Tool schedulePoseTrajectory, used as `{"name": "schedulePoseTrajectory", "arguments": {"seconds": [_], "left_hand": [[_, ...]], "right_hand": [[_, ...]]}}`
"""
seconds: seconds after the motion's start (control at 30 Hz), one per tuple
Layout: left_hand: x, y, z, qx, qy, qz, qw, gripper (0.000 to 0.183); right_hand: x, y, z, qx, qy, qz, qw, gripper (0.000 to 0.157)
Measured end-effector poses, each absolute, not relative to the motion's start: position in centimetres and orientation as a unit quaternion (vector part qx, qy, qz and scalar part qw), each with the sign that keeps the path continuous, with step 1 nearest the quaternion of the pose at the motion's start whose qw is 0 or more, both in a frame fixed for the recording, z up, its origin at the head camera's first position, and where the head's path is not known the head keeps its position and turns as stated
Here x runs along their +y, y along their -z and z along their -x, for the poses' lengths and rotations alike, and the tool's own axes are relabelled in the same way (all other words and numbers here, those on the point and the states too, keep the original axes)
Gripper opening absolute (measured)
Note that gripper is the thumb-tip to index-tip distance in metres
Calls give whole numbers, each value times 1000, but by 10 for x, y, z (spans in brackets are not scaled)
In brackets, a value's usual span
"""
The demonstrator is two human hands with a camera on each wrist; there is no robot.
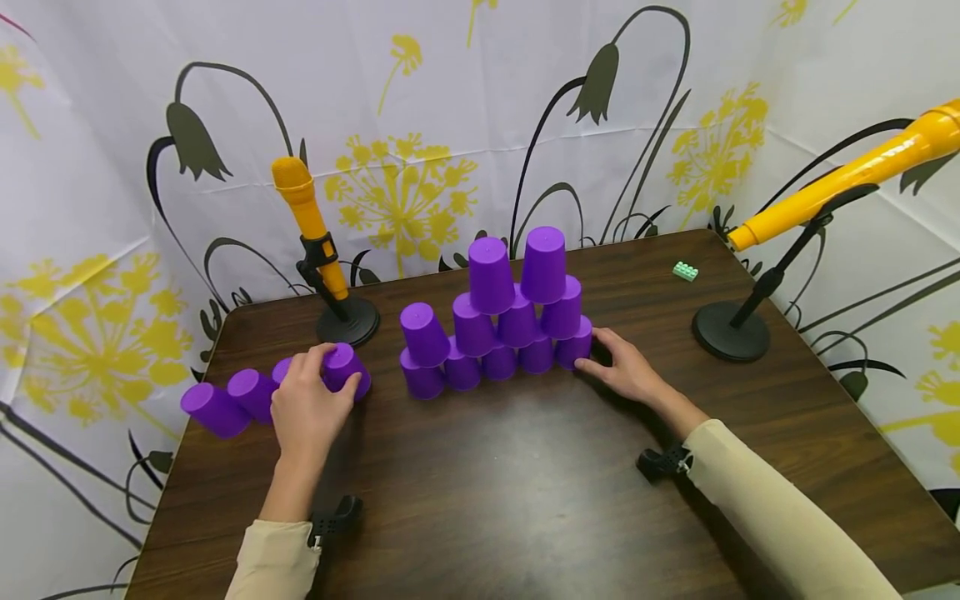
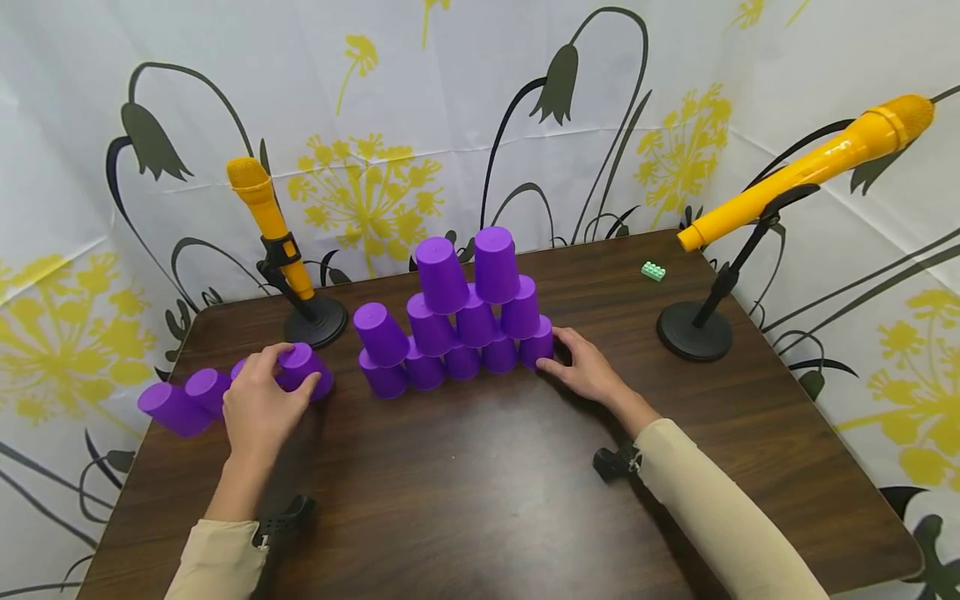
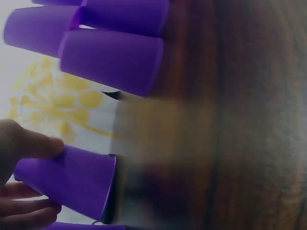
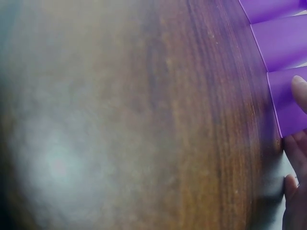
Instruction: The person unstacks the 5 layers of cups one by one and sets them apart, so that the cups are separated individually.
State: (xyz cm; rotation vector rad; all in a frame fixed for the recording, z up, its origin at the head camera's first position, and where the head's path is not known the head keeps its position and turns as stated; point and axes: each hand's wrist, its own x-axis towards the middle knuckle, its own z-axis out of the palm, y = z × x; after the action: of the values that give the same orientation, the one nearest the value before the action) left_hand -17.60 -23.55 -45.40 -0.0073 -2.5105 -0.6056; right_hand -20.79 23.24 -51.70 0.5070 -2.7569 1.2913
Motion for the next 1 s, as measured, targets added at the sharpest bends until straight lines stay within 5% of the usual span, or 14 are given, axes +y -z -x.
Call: {"name": "schedulePoseTrajectory", "arguments": {"seconds": [1.0], "left_hand": [[-228,454,174,-921,207,3,329,46]], "right_hand": [[237,520,209,-894,-414,-166,32,59]]}}
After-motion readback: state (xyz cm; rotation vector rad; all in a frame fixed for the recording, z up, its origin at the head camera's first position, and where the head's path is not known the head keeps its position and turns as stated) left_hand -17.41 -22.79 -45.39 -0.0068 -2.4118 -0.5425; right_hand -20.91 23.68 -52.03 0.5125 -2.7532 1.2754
